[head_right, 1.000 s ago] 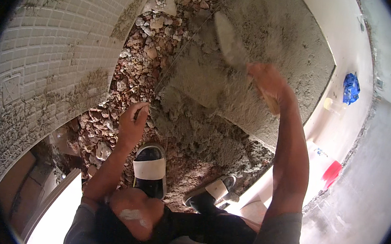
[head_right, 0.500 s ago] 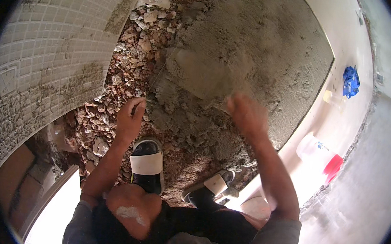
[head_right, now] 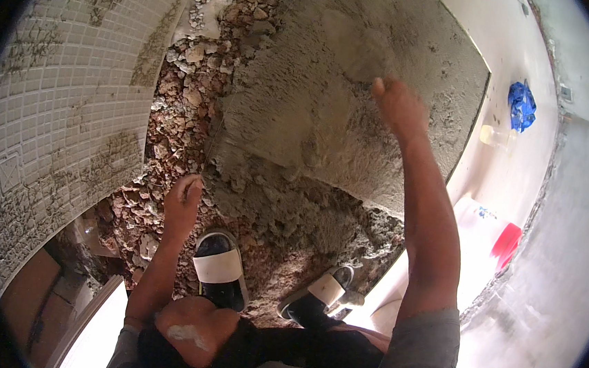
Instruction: The person spreads cement on the floor using a trowel, places a large ceramic tile onto the cement, and taps it with a rubber mallet to level it. The person then removes the tile, spreads more cement, and repeats the process.
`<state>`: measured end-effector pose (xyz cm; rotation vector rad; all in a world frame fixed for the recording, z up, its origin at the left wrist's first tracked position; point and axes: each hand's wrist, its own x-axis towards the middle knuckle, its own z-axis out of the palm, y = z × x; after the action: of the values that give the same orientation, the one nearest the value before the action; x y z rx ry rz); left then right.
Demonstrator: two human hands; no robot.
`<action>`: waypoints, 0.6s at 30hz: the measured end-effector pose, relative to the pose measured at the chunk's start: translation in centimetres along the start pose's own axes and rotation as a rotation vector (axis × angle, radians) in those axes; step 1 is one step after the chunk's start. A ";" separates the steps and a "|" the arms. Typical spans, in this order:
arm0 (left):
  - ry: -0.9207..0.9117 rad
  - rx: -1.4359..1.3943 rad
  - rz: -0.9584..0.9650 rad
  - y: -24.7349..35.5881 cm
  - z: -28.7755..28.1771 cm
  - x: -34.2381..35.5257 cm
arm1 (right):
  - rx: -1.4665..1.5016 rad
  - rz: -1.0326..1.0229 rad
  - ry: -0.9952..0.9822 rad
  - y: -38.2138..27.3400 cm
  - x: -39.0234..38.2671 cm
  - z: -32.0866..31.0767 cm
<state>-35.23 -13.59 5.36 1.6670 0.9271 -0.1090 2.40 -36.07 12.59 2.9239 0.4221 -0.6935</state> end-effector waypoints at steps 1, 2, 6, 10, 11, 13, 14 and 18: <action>0.001 -0.006 0.009 0.0 -0.1 0.0 | -0.029 -0.003 0.029 0.7 0.8 -0.3; 0.008 0.002 -0.003 0.0 -0.2 -0.1 | -0.067 0.010 0.070 1.2 0.9 -0.3; -0.001 -0.016 -0.080 0.0 -0.3 -0.1 | 0.197 0.029 -0.152 0.5 -4.3 1.5; 0.032 -0.018 -0.058 -0.3 0.1 -0.3 | 0.036 -0.070 -0.161 0.5 -10.2 4.1; 0.028 -0.027 -0.086 -0.3 0.2 -0.3 | 0.028 -0.061 -0.164 1.2 -10.9 4.5; 0.055 -0.007 -0.111 -0.6 0.1 -0.6 | 0.036 0.118 -0.066 4.1 -12.0 4.7; 0.103 0.003 -0.054 -0.6 0.1 -0.4 | 0.046 0.191 0.011 5.7 -12.3 4.5; 0.247 0.070 0.184 -0.6 0.1 -1.0 | 0.096 0.227 -0.062 11.3 -21.4 6.4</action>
<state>-36.22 -14.13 5.41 1.8510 0.9557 0.1951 -15.34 -53.07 17.08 2.9638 0.0501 -0.7888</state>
